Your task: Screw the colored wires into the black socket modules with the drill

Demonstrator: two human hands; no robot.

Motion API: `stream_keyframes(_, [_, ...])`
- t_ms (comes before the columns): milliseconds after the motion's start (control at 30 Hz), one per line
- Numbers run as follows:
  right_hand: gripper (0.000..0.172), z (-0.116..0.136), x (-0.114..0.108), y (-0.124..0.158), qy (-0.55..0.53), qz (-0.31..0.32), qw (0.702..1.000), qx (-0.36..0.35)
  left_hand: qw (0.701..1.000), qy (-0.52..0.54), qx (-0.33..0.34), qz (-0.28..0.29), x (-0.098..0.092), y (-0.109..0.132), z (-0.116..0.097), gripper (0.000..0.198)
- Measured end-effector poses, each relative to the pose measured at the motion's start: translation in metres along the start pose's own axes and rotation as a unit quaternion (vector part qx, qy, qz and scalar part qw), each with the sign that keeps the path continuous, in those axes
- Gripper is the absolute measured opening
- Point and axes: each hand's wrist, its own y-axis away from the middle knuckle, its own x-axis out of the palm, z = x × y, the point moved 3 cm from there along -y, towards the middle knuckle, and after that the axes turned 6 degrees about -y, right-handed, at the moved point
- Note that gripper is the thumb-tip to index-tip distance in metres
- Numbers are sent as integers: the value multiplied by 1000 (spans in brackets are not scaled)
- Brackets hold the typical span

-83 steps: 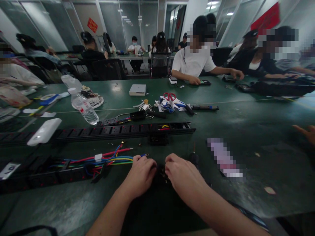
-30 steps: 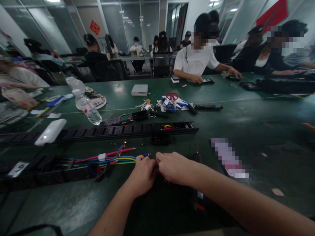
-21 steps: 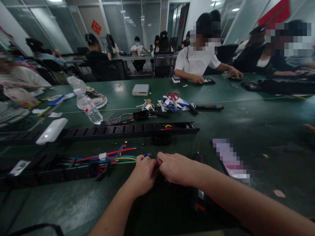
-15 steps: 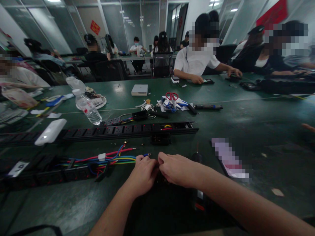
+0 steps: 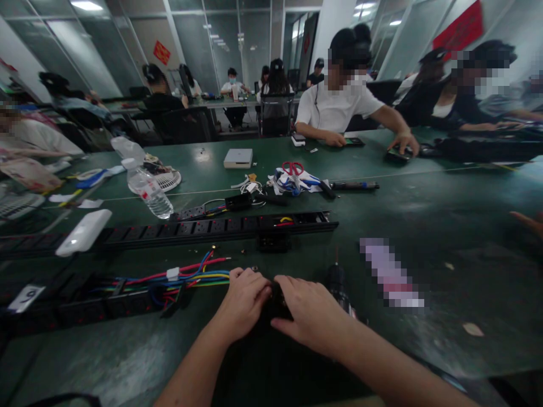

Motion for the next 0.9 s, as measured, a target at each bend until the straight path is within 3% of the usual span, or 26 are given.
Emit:
stream_keyframes(100, [44, -3, 5, 3, -45, -40, 998, 3, 1000, 12, -9, -5, -1, -1, -1, 20])
stream_keyframes(500, [41, -11, -1, 19, -138, -91, 986, 11, 997, 65, -37, -26, -7, 0, 1, 21])
stream_keyframes(700, [43, -13, -2, 26, -120, -93, 988, 20, 996, 66, -45, -31, -7, -1, 1, 23])
stream_keyframes(900, [37, -10, -21, 33, -47, -112, 989, 84, 996, 68, -37, -45, -7, -2, -1, 21])
